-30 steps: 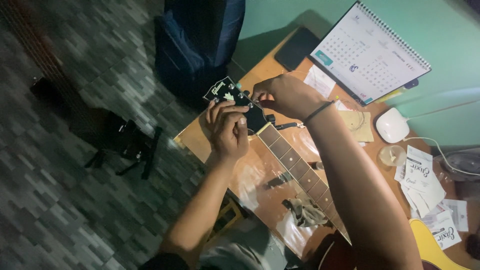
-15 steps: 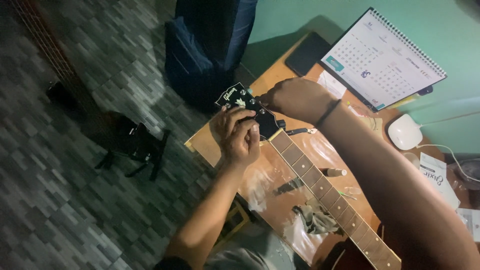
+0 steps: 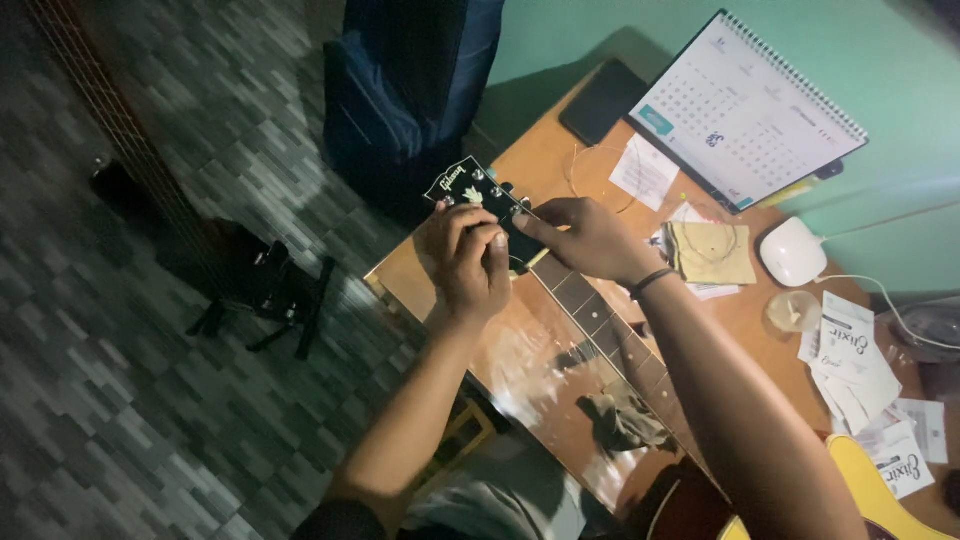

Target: The person is restringing an acoustic guitar by wiping the bridge area with a cloth, threading a string through the bridge and a tuning peg, and winding the peg by hand.

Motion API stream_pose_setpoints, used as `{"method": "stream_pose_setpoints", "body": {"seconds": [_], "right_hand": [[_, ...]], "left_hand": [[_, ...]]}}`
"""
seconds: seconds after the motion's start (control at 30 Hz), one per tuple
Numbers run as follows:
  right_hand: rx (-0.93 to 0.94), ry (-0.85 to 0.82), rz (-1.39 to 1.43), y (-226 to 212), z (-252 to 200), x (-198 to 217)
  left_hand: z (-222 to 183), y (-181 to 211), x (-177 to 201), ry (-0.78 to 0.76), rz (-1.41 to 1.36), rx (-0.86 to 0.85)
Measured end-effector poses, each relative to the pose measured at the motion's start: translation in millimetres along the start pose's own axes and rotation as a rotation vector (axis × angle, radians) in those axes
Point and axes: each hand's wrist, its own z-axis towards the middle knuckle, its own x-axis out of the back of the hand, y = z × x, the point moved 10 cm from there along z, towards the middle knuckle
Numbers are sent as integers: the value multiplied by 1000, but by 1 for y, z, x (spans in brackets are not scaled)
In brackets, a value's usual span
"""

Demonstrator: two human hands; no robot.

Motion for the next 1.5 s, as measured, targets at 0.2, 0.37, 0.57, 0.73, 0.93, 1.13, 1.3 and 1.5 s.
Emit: {"method": "stream_pose_setpoints", "body": {"seconds": [0.2, 0.37, 0.57, 0.73, 0.93, 1.13, 1.3, 1.5], "right_hand": [[12, 51, -67, 5, -8, -1], [10, 85, 90, 43, 13, -6], [-64, 181, 83, 44, 13, -11], [-54, 218, 88, 36, 8, -10], [-89, 157, 49, 28, 0, -17], [-33, -1, -32, -1, -24, -21], [78, 126, -143, -27, -48, -26], [210, 226, -438, -19, -69, -31]], "left_hand": [[23, 13, 9, -22, 5, 0], [1, 2, -4, -30, -80, 91], [5, 6, 0, -91, -73, 83], [-7, -6, -4, -145, -115, 170], [-32, -30, -22, -218, -178, 272], [-26, -30, -18, -266, -293, 429], [-10, -19, -16, -305, -287, 386], [-19, -27, -19, -291, -307, 397]]}}
